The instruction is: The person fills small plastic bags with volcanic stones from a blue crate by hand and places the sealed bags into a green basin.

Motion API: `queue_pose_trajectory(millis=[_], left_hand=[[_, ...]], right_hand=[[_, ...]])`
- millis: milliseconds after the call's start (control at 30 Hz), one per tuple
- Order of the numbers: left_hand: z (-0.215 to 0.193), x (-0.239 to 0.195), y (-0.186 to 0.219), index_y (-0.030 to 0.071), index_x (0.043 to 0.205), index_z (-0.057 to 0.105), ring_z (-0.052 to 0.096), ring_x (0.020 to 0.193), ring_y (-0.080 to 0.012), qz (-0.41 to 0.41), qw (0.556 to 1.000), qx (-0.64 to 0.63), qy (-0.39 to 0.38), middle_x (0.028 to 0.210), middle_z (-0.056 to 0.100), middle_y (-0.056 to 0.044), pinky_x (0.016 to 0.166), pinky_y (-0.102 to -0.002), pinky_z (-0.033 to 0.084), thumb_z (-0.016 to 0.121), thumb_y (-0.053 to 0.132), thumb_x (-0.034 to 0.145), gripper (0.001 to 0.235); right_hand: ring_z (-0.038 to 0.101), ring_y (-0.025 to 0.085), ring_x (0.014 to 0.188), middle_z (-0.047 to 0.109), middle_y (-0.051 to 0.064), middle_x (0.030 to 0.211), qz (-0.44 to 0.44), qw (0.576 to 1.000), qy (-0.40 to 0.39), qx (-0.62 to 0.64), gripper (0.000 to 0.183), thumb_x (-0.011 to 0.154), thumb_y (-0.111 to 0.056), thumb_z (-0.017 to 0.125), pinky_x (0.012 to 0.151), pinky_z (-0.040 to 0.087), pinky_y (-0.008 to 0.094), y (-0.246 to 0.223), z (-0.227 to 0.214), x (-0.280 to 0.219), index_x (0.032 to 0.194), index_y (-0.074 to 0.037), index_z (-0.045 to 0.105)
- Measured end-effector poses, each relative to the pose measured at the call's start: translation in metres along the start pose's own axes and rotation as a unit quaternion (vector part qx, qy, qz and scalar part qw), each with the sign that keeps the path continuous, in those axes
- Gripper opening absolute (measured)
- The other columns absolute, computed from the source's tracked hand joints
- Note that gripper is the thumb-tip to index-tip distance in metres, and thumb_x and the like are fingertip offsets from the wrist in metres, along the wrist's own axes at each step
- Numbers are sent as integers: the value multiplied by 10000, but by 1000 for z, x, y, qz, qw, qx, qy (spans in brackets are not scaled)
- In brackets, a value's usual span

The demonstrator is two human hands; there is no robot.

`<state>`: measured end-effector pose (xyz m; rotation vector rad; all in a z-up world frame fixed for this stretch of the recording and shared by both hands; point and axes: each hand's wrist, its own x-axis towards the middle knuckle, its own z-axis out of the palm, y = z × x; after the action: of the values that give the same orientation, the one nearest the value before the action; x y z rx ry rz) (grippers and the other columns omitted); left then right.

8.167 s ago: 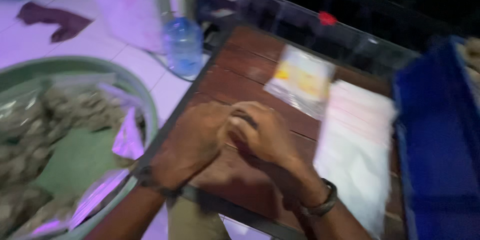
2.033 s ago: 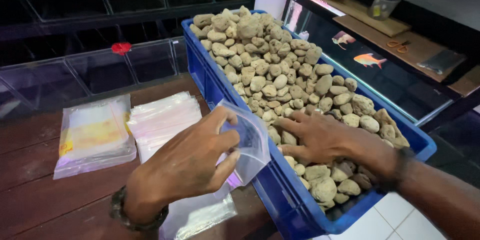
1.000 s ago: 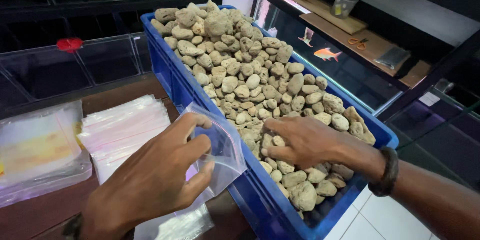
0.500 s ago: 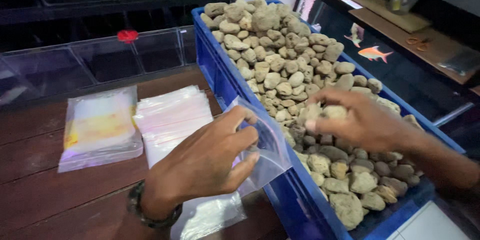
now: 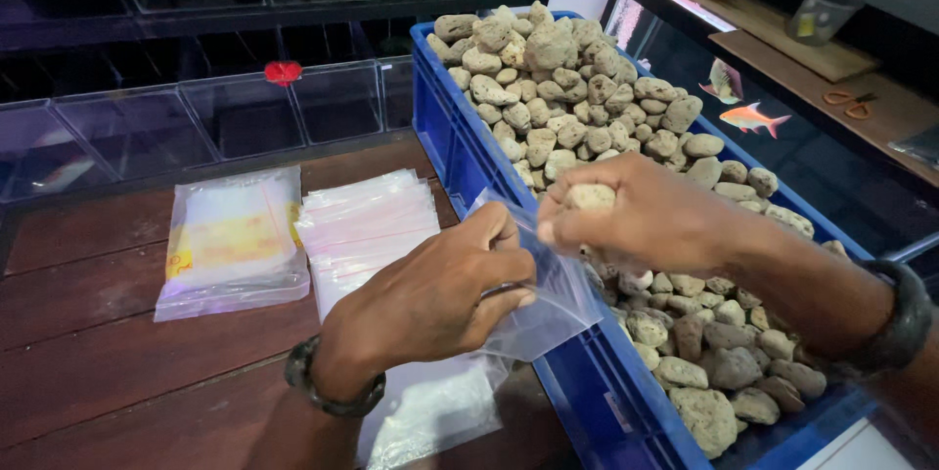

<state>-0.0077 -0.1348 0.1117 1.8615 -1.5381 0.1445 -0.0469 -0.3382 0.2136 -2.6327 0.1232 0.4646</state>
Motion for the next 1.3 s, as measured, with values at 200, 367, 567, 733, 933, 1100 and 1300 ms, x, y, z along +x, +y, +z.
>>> queue_pose_trajectory(millis=[200, 367, 567, 733, 933, 1100, 1300], left_hand=[[1, 0, -8, 63, 886, 615, 574, 905, -348, 13, 1000, 2, 28, 1040, 542, -181, 740, -459, 481, 704, 143, 934, 129], [-6, -3, -12, 108, 947, 712, 568, 898, -326, 51, 998, 11, 34, 935, 580, -136, 718, -447, 458, 690, 136, 940, 37], [-14, -4, -8, 142, 870, 716, 595, 1019, -337, -7, 1000, -9, 23, 1095, 528, -147, 763, -434, 495, 743, 172, 909, 56], [-16, -7, -8, 114, 885, 728, 607, 918, -301, -22, 1000, -5, 14, 1049, 538, -115, 696, -421, 469, 747, 149, 903, 44], [-17, -8, -5, 140, 902, 734, 598, 728, -219, -37, 999, 14, 28, 960, 510, -73, 625, -371, 470, 722, 168, 934, 44], [-15, -5, 0, 147, 909, 726, 606, 747, -212, -24, 999, 20, 42, 969, 502, -73, 644, -358, 491, 733, 162, 933, 29], [-11, -4, -3, 146, 871, 697, 590, 730, -220, -27, 999, 34, 22, 970, 527, -75, 641, -358, 466, 757, 179, 914, 81]], right_hand=[[403, 158, 459, 516, 86, 598, -43, 945, 23, 323, 312, 934, -207, 749, 397, 253, 290, -12, 23, 13, 718, -23, 621], [648, 208, 589, 593, 94, 678, 30, 984, -15, 174, 480, 919, -533, 614, 553, 566, 316, -35, 18, 13, 785, -82, 519], [592, 199, 721, 638, 87, 830, -62, 962, -92, 249, 549, 1025, -501, 380, 612, 493, 331, -31, 18, 18, 890, -54, 669], [672, 310, 1342, 683, 121, 1467, -49, 978, -42, 200, 727, 890, -568, 357, 908, 660, 430, -22, 1, 3, 1306, -92, 714], [609, 165, 1006, 647, 6, 1153, -86, 988, -26, -128, 398, 910, -513, 531, 882, 507, 400, 66, -2, 10, 1154, -217, 637], [215, 311, 1565, 136, 98, 1724, -114, 960, -202, -156, 1011, 834, -696, 491, 1224, 202, 603, 107, 23, 11, 1638, -202, 127], [529, 282, 1291, 518, 100, 1374, -130, 971, -149, -134, 1080, 694, -713, 691, 1110, 412, 463, 99, 30, 5, 1564, -192, 320]])
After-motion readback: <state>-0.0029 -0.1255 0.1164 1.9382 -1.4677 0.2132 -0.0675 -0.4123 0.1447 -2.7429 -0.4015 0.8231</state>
